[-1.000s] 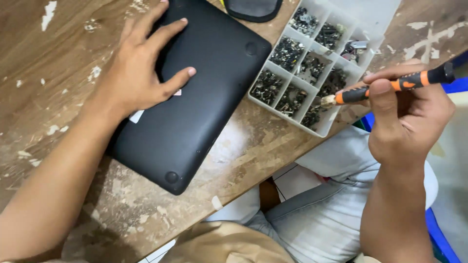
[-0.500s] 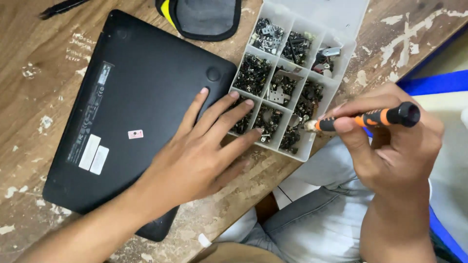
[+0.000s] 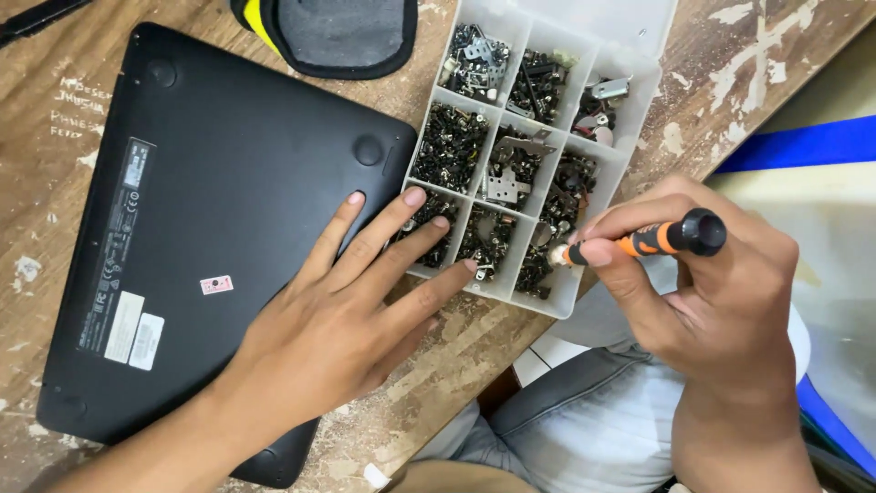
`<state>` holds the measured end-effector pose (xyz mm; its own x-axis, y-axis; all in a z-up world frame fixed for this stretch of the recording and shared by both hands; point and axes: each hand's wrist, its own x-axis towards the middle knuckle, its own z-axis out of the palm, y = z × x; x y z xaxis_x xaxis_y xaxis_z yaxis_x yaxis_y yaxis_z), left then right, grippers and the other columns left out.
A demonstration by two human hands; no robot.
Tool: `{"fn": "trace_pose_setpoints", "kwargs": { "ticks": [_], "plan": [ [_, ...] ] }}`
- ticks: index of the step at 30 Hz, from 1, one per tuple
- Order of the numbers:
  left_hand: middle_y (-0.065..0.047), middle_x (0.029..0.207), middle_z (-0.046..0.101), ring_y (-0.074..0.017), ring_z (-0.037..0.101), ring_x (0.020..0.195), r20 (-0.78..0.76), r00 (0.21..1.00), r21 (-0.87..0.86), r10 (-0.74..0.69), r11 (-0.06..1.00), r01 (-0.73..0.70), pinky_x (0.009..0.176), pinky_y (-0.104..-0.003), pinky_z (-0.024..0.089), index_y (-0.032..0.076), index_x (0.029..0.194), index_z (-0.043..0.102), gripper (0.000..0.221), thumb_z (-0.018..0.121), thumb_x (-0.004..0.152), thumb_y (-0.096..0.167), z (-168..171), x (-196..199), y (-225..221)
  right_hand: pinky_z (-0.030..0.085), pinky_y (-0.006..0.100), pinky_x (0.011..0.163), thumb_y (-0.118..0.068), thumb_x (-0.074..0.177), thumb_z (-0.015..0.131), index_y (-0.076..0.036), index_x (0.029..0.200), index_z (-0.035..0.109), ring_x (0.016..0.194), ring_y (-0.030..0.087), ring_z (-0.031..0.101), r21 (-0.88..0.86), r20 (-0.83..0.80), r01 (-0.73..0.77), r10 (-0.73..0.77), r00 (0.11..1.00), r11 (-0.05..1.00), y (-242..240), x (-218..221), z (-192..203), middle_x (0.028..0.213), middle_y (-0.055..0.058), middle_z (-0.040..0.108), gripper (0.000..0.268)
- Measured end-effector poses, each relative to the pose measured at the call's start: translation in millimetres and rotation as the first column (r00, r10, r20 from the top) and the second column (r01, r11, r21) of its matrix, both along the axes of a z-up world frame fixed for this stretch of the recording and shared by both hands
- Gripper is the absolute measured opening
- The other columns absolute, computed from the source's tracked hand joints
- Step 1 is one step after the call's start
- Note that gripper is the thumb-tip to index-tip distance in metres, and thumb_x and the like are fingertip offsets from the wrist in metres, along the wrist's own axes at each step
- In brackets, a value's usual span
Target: The person is securing the back cover of a laptop by installing multiple small screws using a precision screwdriver.
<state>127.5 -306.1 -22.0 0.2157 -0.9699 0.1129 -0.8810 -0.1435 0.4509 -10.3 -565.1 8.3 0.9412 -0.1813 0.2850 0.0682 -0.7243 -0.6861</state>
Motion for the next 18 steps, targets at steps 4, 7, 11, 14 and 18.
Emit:
{"fn": "trace_pose_setpoints", "kwargs": {
  "ticks": [4,7,11,14,18],
  "plan": [
    [-0.021,0.157,0.056,-0.0422,0.034,0.162,0.021,1.0,-0.006,0.0,1.0,0.0,0.129,-0.07,0.027,0.015,0.15,0.056,0.053,0.073,0.1,0.02,-1,0,1,0.054,0.033,0.07,0.003,0.104,0.073,0.008,0.095,0.07,0.077,0.027,0.071,-0.016,0.009,-0.019,0.02,1.0,1.0,1,1,-1,0.092,0.02,0.074,0.011],
    [-0.021,0.156,0.057,-0.0428,0.035,0.161,0.022,1.0,-0.022,-0.001,1.0,0.002,0.129,-0.07,0.028,0.015,0.148,0.057,0.05,0.073,0.101,0.02,0,1,0,0.052,0.032,0.068,0.001,0.104,0.073,0.008,0.096,0.072,0.075,0.025,0.07,-0.033,-0.009,-0.024,0.024,1.0,0.999,0,1,-1,0.091,0.018,0.074,0.011],
    [-0.02,0.155,0.058,-0.0413,0.036,0.161,0.058,0.998,-0.023,0.008,1.0,-0.006,0.129,-0.068,0.029,0.016,0.146,0.058,0.048,0.073,0.101,0.022,-1,0,-1,0.053,0.033,0.068,0.004,0.104,0.072,0.009,0.094,0.071,0.076,0.026,0.07,-0.021,0.015,-0.048,0.048,0.999,0.999,0,1,-2,0.09,0.019,0.075,0.011],
    [-0.02,0.154,0.059,-0.0414,0.037,0.16,0.059,0.998,-0.038,0.011,0.999,-0.009,0.129,-0.068,0.03,0.016,0.146,0.058,0.049,0.075,0.1,0.021,-1,-1,0,0.054,0.035,0.07,0.005,0.106,0.072,0.01,0.095,0.07,0.078,0.028,0.071,-0.02,0.032,-0.031,0.031,0.999,0.999,-2,-1,-5,0.091,0.02,0.075,0.012],
    [-0.018,0.151,0.061,-0.0429,0.04,0.158,0.018,1.0,-0.099,0.01,0.995,-0.008,0.128,-0.071,0.032,0.013,0.145,0.061,0.045,0.075,0.104,0.022,-4,-1,1,0.063,0.044,0.08,0.006,0.107,0.07,0.014,0.095,0.064,0.087,0.039,0.077,0.063,0.122,0.0,-0.008,0.993,0.998,-7,-6,-14,0.093,0.027,0.072,0.016]
  ]
}}
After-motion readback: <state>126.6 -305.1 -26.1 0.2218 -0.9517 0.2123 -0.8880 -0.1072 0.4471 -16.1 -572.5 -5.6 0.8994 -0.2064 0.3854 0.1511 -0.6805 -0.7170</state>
